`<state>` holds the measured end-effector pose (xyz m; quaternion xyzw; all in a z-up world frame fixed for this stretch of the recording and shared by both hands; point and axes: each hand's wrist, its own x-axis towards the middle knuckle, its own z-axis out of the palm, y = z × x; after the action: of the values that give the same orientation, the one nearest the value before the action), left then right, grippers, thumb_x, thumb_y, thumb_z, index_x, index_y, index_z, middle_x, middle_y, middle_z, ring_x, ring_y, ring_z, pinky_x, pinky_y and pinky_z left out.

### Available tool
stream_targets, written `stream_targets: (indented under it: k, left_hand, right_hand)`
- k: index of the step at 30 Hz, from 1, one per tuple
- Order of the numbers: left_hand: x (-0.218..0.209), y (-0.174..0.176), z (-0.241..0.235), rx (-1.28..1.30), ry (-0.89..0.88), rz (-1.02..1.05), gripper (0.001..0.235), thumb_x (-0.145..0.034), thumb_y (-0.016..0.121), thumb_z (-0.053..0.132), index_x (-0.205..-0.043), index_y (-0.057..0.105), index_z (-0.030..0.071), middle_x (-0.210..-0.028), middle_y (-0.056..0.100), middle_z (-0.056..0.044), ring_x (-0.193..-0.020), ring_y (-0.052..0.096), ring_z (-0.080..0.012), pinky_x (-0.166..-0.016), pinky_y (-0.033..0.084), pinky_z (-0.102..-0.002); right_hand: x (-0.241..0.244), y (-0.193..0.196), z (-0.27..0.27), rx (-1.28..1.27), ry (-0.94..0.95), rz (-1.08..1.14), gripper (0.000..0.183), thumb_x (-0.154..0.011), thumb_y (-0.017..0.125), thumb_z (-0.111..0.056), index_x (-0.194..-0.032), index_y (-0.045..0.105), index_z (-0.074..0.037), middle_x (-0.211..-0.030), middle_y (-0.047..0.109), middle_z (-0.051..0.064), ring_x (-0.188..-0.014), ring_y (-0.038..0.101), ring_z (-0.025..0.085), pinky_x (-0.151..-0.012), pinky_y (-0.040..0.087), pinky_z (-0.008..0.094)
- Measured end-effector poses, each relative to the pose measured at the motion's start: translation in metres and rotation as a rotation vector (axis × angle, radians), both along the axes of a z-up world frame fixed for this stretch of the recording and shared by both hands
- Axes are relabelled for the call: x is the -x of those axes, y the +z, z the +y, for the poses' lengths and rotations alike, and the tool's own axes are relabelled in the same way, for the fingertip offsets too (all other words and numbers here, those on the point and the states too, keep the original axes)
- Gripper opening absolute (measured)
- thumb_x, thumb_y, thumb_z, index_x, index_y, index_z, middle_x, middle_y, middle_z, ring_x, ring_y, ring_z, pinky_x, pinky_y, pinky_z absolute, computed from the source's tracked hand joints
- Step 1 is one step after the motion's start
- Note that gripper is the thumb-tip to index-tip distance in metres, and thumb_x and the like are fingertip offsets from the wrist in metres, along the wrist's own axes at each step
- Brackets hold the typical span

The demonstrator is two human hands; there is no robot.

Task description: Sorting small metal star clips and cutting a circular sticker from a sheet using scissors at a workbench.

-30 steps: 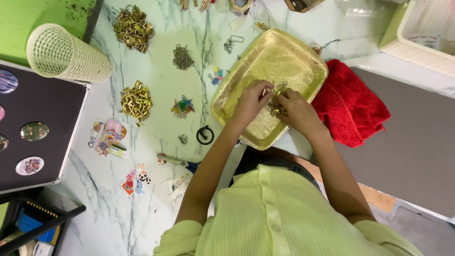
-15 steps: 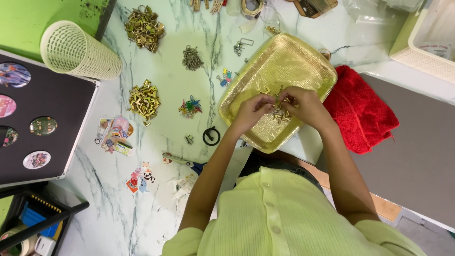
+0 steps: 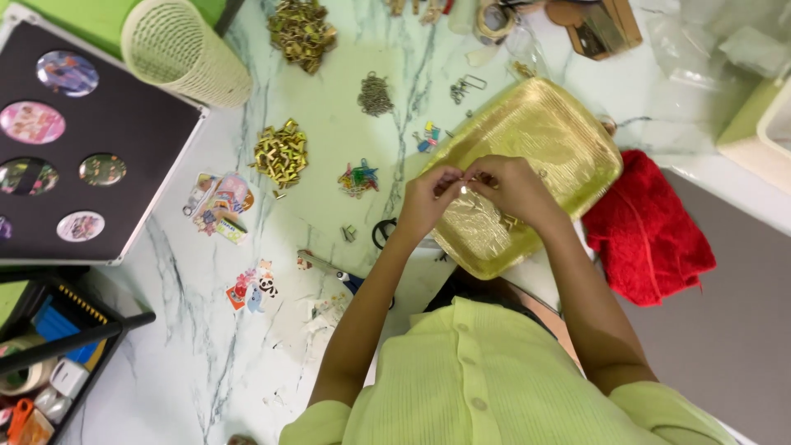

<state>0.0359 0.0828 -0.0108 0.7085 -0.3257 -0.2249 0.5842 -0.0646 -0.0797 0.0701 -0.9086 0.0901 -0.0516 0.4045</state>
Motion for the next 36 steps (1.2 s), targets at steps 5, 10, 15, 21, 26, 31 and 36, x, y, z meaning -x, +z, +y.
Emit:
stream_targets:
  k: [5,10,15,21,26,31,36]
  left_hand:
    - [-0.039,0.01,0.047,0.021,0.237,-0.085,0.017,-0.094,0.073,0.003,-0.11,0.072,0.001,-0.096,0.077,-0.009,-0.082,0.074,-0.0157,-0.072,0.059,-0.027]
    - [-0.089,0.012,0.109,-0.06,0.512,-0.175,0.014,-0.091,0.072,0.001,-0.104,0.073,0.003,-0.096,0.076,-0.011,-0.077,0.073,-0.0179,-0.066,0.058,-0.03]
    - [-0.134,-0.016,0.169,-0.153,0.747,-0.54,0.016,-0.087,0.075,-0.001,-0.103,0.074,0.001,-0.094,0.073,-0.014,-0.082,0.071,-0.0268,-0.072,0.057,-0.036]
    - [-0.148,-0.009,0.19,-0.172,0.81,-0.545,0.028,-0.09,0.072,-0.005,-0.117,0.069,0.0,-0.11,0.067,-0.013,-0.092,0.068,-0.0244,-0.075,0.057,-0.034]
    - [-0.135,-0.005,0.194,-0.129,0.832,-0.389,0.038,-0.089,0.071,-0.005,-0.126,0.065,0.003,-0.115,0.064,-0.012,-0.087,0.069,-0.0203,-0.067,0.056,-0.032]
    - [-0.118,0.001,0.187,-0.14,0.825,-0.412,0.042,-0.088,0.071,-0.005,-0.128,0.064,0.002,-0.116,0.065,-0.012,-0.084,0.068,-0.0197,-0.067,0.056,-0.032]
    - [-0.093,0.012,0.151,-0.087,0.699,-0.382,0.029,-0.09,0.071,-0.004,-0.118,0.065,0.002,-0.107,0.068,-0.011,-0.078,0.068,-0.0197,-0.063,0.055,-0.033]
  right_hand:
    - [-0.073,-0.009,0.038,-0.009,0.182,-0.081,0.016,-0.089,0.076,-0.009,-0.103,0.073,-0.003,-0.096,0.075,0.013,-0.083,0.075,0.024,-0.075,0.061,0.034]
    - [-0.157,-0.032,0.093,0.018,0.371,-0.154,0.012,-0.088,0.074,-0.005,-0.098,0.069,0.0,-0.088,0.072,0.015,-0.079,0.072,0.031,-0.07,0.057,0.039]
    - [-0.238,-0.067,0.144,0.05,0.584,-0.269,0.015,-0.081,0.075,-0.001,-0.093,0.068,-0.001,-0.09,0.071,0.015,-0.083,0.071,0.033,-0.073,0.056,0.042]
    - [-0.293,-0.072,0.186,0.037,0.637,-0.4,0.02,-0.076,0.074,0.005,-0.095,0.07,-0.002,-0.092,0.072,0.016,-0.086,0.069,0.036,-0.073,0.057,0.042]
    - [-0.294,-0.068,0.193,-0.004,0.662,-0.282,0.022,-0.077,0.073,0.005,-0.098,0.069,-0.001,-0.097,0.072,0.016,-0.085,0.071,0.033,-0.073,0.057,0.04]
    - [-0.268,-0.058,0.177,0.051,0.669,-0.396,0.03,-0.077,0.075,0.004,-0.106,0.071,-0.002,-0.102,0.072,0.018,-0.091,0.07,0.036,-0.077,0.057,0.042]
    - [-0.199,-0.036,0.142,0.015,0.542,-0.259,0.031,-0.088,0.075,-0.001,-0.116,0.064,-0.001,-0.111,0.07,0.016,-0.096,0.073,0.031,-0.082,0.058,0.041]
